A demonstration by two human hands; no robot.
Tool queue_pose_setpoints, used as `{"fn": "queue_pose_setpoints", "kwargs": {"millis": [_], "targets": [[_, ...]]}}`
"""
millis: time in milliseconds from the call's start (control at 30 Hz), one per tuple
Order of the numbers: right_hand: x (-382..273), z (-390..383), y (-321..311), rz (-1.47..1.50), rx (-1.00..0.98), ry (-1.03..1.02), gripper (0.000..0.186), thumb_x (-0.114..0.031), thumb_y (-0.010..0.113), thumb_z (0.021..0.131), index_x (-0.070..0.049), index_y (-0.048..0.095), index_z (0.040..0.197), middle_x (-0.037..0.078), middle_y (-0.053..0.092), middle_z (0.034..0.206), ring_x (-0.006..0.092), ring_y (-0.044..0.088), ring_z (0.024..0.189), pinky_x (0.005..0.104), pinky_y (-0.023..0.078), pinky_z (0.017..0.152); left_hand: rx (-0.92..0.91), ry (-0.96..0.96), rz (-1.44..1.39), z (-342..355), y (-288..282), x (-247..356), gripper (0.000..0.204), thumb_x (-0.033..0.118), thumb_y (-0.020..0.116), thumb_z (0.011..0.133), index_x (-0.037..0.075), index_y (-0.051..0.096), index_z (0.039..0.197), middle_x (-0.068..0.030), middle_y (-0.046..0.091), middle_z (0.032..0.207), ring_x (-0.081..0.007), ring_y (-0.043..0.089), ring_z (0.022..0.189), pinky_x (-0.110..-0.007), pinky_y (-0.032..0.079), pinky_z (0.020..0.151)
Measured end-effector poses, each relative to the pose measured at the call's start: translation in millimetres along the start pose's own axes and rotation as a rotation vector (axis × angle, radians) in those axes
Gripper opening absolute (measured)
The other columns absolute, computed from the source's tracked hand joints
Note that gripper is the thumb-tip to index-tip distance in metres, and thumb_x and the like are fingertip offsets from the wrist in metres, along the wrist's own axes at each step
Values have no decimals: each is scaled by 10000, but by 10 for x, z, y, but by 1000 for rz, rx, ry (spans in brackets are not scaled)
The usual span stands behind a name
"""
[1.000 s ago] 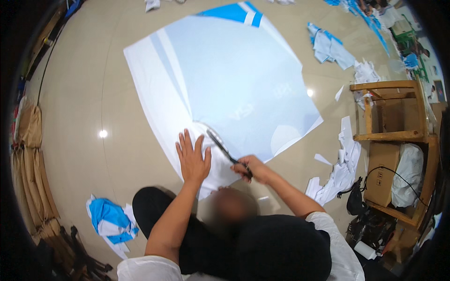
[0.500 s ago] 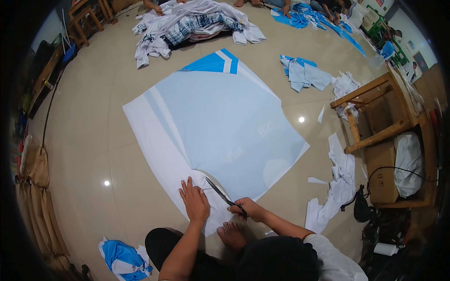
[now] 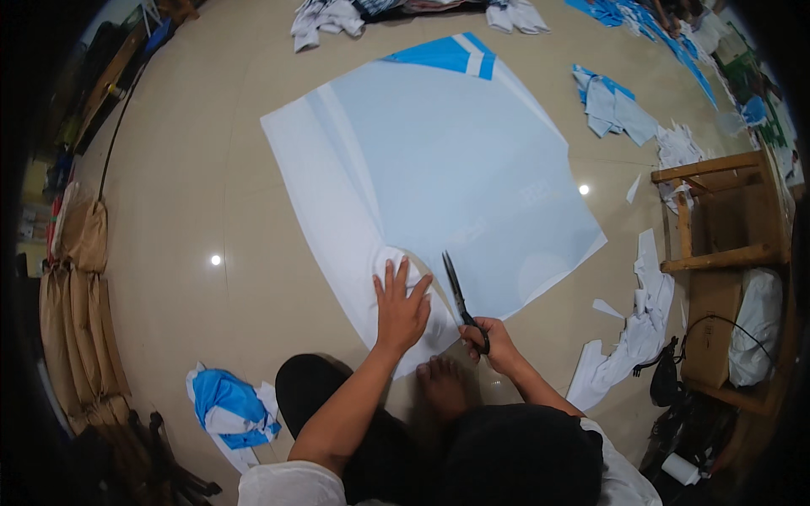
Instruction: The person sits on the floor and uses scissors to cut a large piece of light blue fabric. They repeatedly adjust the fabric's position and cut along its edges to shape it, with cut pieces accumulating nearby.
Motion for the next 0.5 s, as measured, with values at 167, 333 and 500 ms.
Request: {"fn": "queue_pose_setpoints", "kwargs": {"millis": [167, 333, 500], "targets": [[-27, 20, 85, -18, -28, 2, 293, -272, 785, 1009, -54, 674, 848, 12, 613, 630, 111, 562, 500, 275, 429, 473, 24, -16, -7, -19, 42, -74, 289, 206, 744, 1014, 94, 707, 1279, -282, 389, 1697, -558, 249, 1618, -769, 175, 1270], [-21, 127, 134, -80, -25, 26, 299, -262, 798, 1000, -52, 666, 834, 15, 602, 610, 111, 540, 478, 280, 423, 459, 180, -37, -16, -21, -125, -152, 147, 122, 734, 1001, 2, 649, 1011, -268, 528, 1580, -513, 429, 1531, -702, 342, 1229], [-99, 281, 365, -138, -88, 43, 319, -262, 819, 988, -60, 649, 809, 13, 590, 601, 106, 533, 465, 277, 414, 446, 375, -211, -192, -1, -387, -368, 157, 103, 648, 1059, -39, 632, 995, -293, 603, 1448, -487, 580, 1337, -537, 480, 1111]]}}
Point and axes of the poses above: each hand's wrist, its own z-axis towards the middle knuckle, its own y-axis out of the palm, x = y × z, the point moved 10 cm from there along z, towards the middle knuckle
